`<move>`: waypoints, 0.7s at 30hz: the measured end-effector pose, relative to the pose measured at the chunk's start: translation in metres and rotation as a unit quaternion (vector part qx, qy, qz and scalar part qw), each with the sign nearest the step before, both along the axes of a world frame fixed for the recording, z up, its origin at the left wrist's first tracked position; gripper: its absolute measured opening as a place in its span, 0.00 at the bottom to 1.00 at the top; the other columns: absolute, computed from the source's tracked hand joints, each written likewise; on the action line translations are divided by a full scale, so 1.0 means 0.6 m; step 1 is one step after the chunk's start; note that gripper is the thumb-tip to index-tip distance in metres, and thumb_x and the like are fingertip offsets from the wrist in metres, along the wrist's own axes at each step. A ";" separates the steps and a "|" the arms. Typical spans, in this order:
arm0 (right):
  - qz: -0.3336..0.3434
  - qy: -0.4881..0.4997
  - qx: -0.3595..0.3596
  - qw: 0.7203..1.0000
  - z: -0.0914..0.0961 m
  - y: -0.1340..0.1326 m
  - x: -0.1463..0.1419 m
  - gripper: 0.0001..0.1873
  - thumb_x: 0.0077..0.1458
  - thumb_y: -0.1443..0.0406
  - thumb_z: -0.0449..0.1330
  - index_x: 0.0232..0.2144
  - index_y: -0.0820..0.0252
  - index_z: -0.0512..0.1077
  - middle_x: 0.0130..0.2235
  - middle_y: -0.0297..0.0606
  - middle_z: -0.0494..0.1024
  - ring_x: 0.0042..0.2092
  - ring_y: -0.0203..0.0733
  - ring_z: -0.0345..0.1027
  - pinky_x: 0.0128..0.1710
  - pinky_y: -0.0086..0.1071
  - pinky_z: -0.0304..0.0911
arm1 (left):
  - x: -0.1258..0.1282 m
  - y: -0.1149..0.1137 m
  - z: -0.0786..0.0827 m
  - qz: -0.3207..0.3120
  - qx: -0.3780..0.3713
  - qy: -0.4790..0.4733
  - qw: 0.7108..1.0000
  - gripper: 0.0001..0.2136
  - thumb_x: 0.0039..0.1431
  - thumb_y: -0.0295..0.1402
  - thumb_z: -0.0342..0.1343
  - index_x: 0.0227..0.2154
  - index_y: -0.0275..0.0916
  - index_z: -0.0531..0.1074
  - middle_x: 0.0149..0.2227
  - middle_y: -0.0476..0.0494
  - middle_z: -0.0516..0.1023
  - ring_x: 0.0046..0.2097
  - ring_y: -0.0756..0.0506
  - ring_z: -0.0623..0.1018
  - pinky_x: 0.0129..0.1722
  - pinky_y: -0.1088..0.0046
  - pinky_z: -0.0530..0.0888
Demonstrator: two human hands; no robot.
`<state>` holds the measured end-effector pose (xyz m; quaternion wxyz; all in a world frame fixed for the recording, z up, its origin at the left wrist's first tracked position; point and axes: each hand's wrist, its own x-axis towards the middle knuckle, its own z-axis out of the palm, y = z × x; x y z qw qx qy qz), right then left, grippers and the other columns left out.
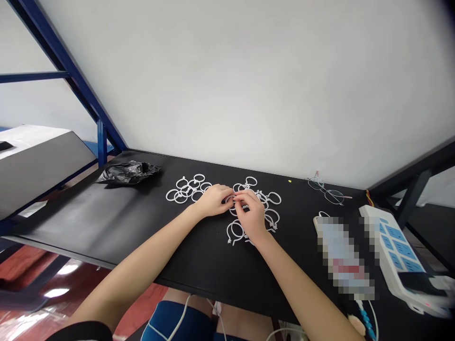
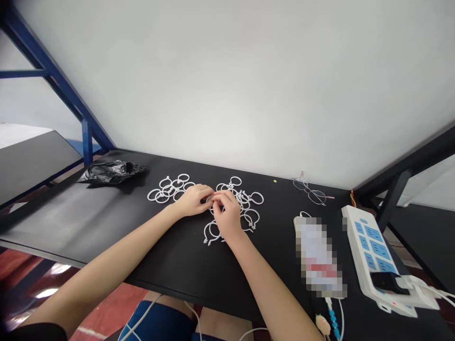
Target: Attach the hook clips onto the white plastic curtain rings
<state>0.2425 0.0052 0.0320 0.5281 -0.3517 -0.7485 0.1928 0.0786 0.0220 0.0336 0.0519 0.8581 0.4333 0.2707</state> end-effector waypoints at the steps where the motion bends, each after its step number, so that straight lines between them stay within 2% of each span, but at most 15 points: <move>1: -0.002 -0.001 -0.001 1.000 0.000 0.000 0.000 0.11 0.54 0.74 0.52 0.29 0.57 0.71 0.38 0.40 0.75 0.40 0.41 0.71 0.34 0.35 0.72 | 0.000 0.000 0.000 0.004 -0.002 -0.001 1.000 0.07 0.59 0.30 0.48 0.28 0.38 0.69 0.27 0.47 0.71 0.29 0.49 0.70 0.34 0.72 0.66; 8: -0.010 0.000 -0.002 1.000 0.003 0.001 0.002 0.11 0.56 0.73 0.51 0.29 0.57 0.72 0.38 0.41 0.75 0.41 0.42 0.71 0.39 0.38 0.72 | -0.004 0.002 -0.005 0.018 -0.006 -0.007 1.000 0.14 0.67 0.33 0.41 0.37 0.38 0.72 0.33 0.45 0.74 0.34 0.49 0.74 0.35 0.74 0.68; 13: -0.014 -0.003 -0.004 1.000 0.002 0.001 0.002 0.12 0.56 0.73 0.51 0.30 0.56 0.72 0.39 0.40 0.75 0.41 0.42 0.71 0.39 0.38 0.72 | -0.006 0.002 -0.006 0.023 -0.012 -0.001 1.000 0.14 0.68 0.34 0.40 0.42 0.40 0.72 0.34 0.45 0.74 0.35 0.49 0.74 0.34 0.75 0.68; 21: -0.016 -0.018 0.000 1.000 0.007 -0.001 0.002 0.11 0.56 0.72 0.52 0.30 0.56 0.72 0.38 0.41 0.75 0.41 0.43 0.71 0.32 0.35 0.71 | -0.007 0.001 -0.005 0.027 -0.023 -0.001 0.999 0.15 0.69 0.35 0.40 0.41 0.41 0.73 0.36 0.45 0.74 0.36 0.50 0.75 0.34 0.77 0.68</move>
